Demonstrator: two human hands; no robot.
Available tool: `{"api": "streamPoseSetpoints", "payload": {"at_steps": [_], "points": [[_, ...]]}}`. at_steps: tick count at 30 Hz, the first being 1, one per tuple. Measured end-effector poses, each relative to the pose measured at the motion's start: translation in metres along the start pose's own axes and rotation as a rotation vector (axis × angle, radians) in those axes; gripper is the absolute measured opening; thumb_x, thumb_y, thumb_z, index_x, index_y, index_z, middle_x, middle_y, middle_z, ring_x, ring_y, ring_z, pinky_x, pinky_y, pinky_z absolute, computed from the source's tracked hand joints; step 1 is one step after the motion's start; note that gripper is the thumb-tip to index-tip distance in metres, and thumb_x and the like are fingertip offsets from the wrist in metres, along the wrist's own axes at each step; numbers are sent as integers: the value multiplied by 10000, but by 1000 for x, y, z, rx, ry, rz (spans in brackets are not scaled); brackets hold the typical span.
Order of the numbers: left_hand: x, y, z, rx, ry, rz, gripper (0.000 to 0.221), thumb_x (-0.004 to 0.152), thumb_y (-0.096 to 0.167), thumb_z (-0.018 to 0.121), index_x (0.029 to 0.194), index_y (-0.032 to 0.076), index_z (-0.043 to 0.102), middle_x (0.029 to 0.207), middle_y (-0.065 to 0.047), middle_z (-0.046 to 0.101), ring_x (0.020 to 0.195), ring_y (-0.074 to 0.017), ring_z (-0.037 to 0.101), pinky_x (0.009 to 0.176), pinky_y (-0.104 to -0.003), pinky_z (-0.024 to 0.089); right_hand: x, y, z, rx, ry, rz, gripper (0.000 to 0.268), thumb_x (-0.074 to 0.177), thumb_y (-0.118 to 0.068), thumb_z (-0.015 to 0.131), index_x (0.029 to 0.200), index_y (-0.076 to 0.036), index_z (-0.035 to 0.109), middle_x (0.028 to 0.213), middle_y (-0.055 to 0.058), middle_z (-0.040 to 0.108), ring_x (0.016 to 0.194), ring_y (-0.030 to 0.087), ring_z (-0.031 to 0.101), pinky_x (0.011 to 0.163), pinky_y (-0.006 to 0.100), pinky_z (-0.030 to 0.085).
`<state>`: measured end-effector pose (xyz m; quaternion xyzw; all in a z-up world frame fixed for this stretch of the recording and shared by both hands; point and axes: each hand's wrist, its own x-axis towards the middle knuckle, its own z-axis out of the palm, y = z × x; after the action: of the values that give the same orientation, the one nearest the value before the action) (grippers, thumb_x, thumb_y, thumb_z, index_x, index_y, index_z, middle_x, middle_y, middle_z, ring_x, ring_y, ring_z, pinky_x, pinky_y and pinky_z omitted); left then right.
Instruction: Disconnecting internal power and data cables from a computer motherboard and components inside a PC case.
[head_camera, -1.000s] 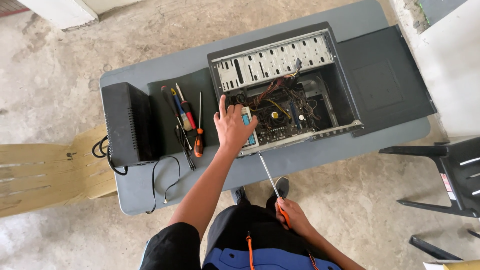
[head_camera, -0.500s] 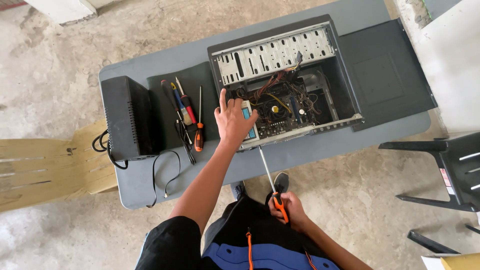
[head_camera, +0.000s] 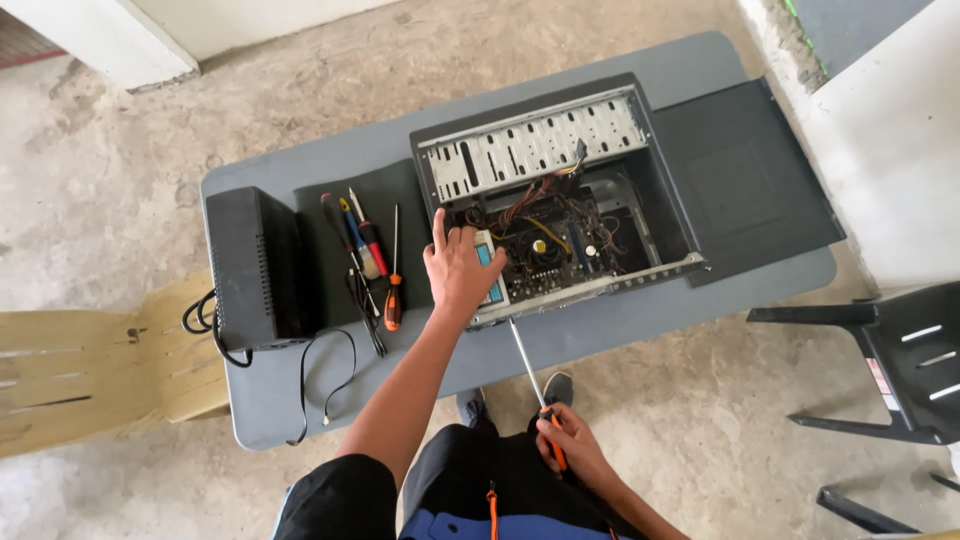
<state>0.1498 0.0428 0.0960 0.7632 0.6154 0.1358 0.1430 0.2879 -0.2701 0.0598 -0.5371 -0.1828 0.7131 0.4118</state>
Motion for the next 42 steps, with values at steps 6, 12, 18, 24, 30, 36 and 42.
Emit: {"api": "streamPoseSetpoints", "payload": {"at_steps": [6,12,18,24,30,36,42], "points": [[2,0,0,19,-42,-26,561,985,589,654,1207,77,714,1318,-110,706,1724,-298,170,1021,-570,484,23,30,-18,227,11,213,511,1043,-327,369,1005,78,679,642,162,531,474,256,485,435,360,378],[3,-1,3,20,-39,-32,561,972,591,659,1200,82,716,1314,-95,706,1727,-287,164,1023,-555,486,3,13,-10,14,131,12,238,1026,-135,716,1196,-5,613,850,263,784,578,349,729,551,414,582],[3,2,-2,21,-70,-41,589,991,610,614,1226,78,708,1324,-104,704,1734,-295,152,1030,-551,484,15,11,-14,144,102,219,629,1097,-381,320,1167,74,749,563,191,554,412,235,439,425,323,361],[2,1,-1,16,-58,-39,599,991,610,634,1260,81,715,1346,-98,711,1730,-288,162,1031,-548,487,5,15,-12,-104,151,33,332,1059,-255,615,1089,36,772,795,190,770,686,244,674,660,331,516],[1,-1,3,4,-26,-22,555,983,581,658,1219,82,713,1303,-100,706,1724,-294,175,1011,-556,493,1,9,-7,17,191,87,285,1073,-290,653,1204,-37,657,579,172,510,376,221,386,410,321,347],[2,-1,3,-2,-30,-28,584,979,596,645,1238,77,714,1337,-105,710,1725,-290,173,1019,-552,482,5,13,-14,47,180,91,455,1062,-236,497,1126,104,793,858,219,761,761,283,697,680,364,530],[2,-1,3,7,-21,-24,571,976,595,660,1213,79,714,1319,-107,711,1723,-294,184,1004,-545,490,2,10,-10,8,196,-3,243,995,-102,761,1169,-24,610,804,269,824,389,211,529,361,322,407]]}}
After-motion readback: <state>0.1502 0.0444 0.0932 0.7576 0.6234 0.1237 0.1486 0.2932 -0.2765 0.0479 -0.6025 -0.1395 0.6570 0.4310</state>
